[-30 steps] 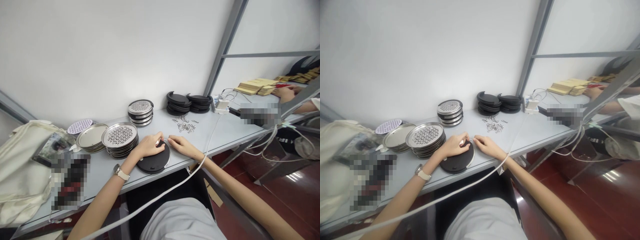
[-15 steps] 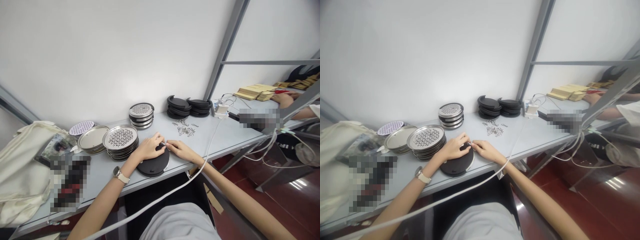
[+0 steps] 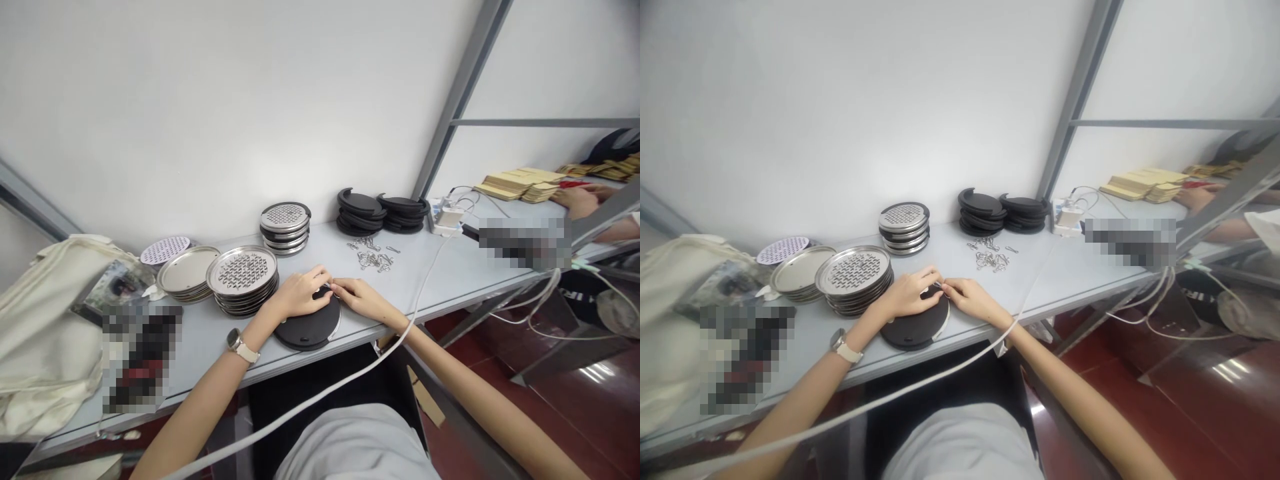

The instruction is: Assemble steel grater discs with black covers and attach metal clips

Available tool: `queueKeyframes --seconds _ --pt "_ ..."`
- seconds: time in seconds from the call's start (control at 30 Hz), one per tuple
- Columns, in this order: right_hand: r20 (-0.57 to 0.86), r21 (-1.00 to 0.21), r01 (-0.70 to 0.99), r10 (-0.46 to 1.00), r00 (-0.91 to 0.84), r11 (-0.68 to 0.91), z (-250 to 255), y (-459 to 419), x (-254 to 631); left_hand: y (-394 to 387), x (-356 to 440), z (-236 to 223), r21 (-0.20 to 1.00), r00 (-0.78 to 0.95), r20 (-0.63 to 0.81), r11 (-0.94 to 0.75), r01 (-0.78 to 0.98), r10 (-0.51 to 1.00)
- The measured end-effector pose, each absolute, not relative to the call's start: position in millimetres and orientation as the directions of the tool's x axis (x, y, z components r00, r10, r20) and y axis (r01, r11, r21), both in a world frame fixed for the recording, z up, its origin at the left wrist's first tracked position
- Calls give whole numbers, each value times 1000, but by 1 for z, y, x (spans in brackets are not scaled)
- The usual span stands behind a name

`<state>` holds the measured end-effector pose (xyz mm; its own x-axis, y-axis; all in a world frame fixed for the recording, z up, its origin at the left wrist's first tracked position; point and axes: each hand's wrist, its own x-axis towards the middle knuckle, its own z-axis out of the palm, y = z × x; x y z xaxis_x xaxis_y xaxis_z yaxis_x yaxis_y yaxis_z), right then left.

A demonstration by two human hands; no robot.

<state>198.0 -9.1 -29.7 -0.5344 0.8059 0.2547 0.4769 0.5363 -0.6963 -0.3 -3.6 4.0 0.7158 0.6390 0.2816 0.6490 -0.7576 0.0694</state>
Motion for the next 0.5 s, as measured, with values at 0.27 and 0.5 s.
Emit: queueKeyframes --seconds 0.27,0.5 --pt "251 -678 496 806 -537 542 -30 -10 201 0 -1 0 84 704 314 -757 648 637" --pt "257 -682 490 804 -536 544 -32 -9 202 2 -2 -2 193 712 317 -778 598 627"
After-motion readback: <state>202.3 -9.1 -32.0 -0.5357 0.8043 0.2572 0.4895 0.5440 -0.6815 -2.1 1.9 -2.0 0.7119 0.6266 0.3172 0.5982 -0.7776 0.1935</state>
